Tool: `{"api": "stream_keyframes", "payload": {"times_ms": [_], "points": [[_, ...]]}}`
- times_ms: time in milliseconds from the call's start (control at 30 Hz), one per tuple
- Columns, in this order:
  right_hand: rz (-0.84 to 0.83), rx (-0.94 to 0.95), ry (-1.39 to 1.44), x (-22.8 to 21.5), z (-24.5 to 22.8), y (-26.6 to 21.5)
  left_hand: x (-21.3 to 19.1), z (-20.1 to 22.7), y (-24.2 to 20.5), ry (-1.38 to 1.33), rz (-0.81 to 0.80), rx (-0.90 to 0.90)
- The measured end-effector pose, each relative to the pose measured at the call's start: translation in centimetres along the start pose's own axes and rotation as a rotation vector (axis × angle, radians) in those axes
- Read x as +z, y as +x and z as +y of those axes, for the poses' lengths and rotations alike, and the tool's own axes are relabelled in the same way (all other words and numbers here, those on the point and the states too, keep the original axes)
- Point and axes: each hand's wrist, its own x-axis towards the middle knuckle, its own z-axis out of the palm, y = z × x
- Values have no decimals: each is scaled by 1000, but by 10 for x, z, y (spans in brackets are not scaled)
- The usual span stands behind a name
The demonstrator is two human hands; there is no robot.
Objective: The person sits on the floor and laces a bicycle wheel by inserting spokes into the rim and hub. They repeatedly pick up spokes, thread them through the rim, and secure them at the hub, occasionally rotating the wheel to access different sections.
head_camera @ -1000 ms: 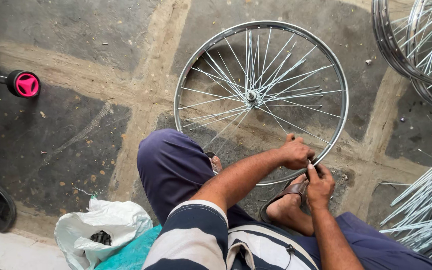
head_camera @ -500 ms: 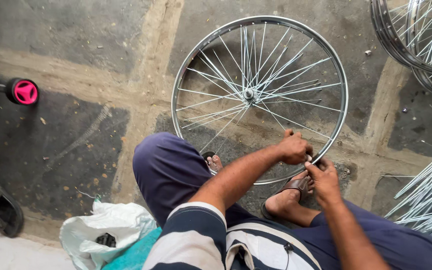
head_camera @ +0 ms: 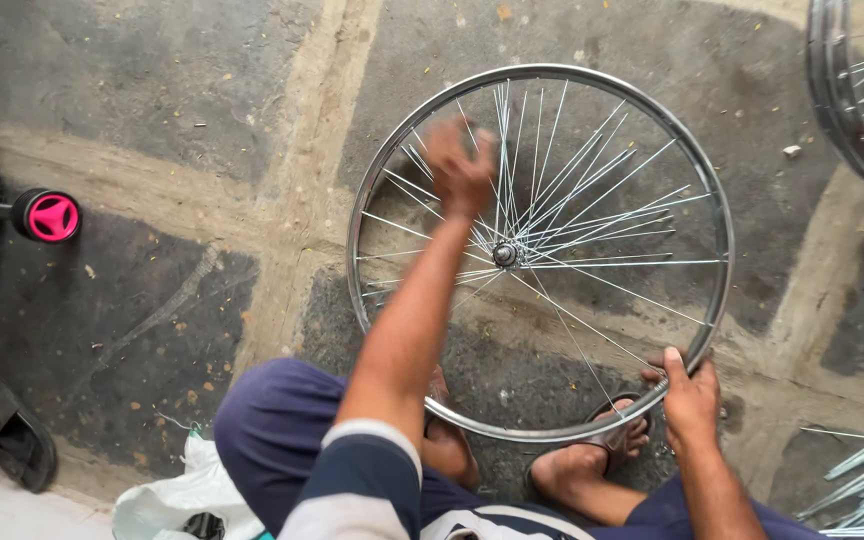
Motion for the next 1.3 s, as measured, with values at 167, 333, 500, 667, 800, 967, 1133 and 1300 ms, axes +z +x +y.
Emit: {"api": "stream_keyframes", "payload": {"times_ms": [167, 333, 500, 667, 800, 967, 1133, 1300], "points": [[87, -58, -154, 11, -14, -3, 17, -77, 88, 585, -80, 78], [136, -100, -298, 16, -20, -9, 19, -76, 112, 462, -622, -419], [151, -100, -397, 18, -21, -10, 17, -70, 114, 453, -623, -382], [129, -79, -425, 19, -28, -10, 8, -85, 108, 291, -568, -297], [119, -45, -391, 20, -32, -11, 13, -93, 106, 299, -516, -224], [112, -33, -365, 19, -33, -11, 35, -107, 116, 209, -513, -91], [116, -54, -380, 16, -32, -7, 57, -121, 122, 449, -529, 50], [92, -65, -342, 14, -28, -8, 45, -124, 121, 338, -539, 79]]}}
